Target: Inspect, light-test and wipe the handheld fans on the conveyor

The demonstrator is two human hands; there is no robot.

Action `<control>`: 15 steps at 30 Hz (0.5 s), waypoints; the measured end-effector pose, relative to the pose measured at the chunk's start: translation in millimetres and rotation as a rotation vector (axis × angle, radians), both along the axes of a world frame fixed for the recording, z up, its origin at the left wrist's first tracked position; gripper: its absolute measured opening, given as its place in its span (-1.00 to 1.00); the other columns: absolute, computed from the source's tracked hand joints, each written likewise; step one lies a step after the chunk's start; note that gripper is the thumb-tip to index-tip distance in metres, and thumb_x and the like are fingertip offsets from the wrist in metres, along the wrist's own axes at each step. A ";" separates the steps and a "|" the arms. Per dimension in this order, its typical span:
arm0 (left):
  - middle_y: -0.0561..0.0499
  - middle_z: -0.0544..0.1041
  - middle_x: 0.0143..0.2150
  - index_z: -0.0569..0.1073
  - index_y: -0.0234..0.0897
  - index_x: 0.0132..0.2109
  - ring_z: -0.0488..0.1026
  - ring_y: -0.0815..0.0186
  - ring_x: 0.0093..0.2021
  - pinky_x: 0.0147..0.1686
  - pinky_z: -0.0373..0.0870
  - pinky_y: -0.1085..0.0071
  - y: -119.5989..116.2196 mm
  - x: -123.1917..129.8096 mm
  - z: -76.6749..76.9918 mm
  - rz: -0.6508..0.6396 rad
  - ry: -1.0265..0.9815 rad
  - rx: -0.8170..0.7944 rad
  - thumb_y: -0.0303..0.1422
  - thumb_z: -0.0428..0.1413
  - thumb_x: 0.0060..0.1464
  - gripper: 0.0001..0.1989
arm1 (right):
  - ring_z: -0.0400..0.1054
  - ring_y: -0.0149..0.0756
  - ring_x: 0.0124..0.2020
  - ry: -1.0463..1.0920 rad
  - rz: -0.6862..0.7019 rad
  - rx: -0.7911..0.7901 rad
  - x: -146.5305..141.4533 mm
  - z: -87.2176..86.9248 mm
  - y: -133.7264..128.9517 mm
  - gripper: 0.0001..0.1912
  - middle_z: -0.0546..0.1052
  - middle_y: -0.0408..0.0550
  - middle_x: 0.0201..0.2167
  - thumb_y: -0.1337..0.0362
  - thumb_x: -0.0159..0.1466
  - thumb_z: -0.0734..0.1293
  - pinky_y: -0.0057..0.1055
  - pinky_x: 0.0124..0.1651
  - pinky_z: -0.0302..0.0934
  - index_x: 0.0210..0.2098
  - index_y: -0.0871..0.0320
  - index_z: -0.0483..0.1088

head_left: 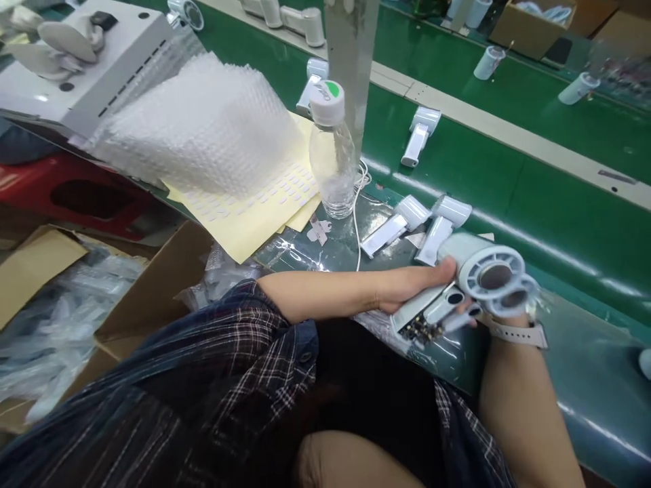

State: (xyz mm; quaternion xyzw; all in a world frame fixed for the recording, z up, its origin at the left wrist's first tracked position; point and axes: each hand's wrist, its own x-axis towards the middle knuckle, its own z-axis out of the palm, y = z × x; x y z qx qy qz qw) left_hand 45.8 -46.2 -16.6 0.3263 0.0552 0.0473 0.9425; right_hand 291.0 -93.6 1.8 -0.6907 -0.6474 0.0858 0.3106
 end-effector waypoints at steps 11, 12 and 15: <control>-0.04 0.58 -0.34 0.59 -0.36 -0.22 0.47 0.37 -0.42 -0.40 0.40 0.44 1.0 -9.5 -0.9 0.135 0.317 0.095 0.51 0.28 -0.20 -0.08 | 0.50 0.07 0.27 0.309 0.139 0.272 -69.4 75.7 -33.2 -0.82 0.62 -0.08 0.18 0.32 0.36 0.49 0.20 0.33 0.41 -0.19 -0.17 0.66; -0.03 0.57 -0.36 0.59 -0.37 -0.20 0.44 0.39 -0.45 -0.44 0.35 0.46 -0.2 -11.0 -1.6 0.133 0.328 0.142 0.51 0.26 -0.18 -0.07 | 0.52 0.07 0.25 0.320 0.211 0.218 -77.9 75.8 -32.3 -0.84 0.63 -0.08 0.19 0.32 0.36 0.49 0.18 0.28 0.45 -0.20 -0.15 0.66; 0.00 0.54 -0.41 0.60 -0.37 -0.17 0.38 0.41 -0.48 -0.46 0.28 0.48 -2.8 -14.2 -0.7 0.138 0.353 0.235 0.44 0.26 -0.04 -0.15 | 0.59 0.07 0.14 0.432 0.248 0.160 -95.5 64.5 -27.2 -0.89 0.68 -0.04 0.10 0.31 0.34 0.51 0.13 0.14 0.52 -0.21 -0.09 0.67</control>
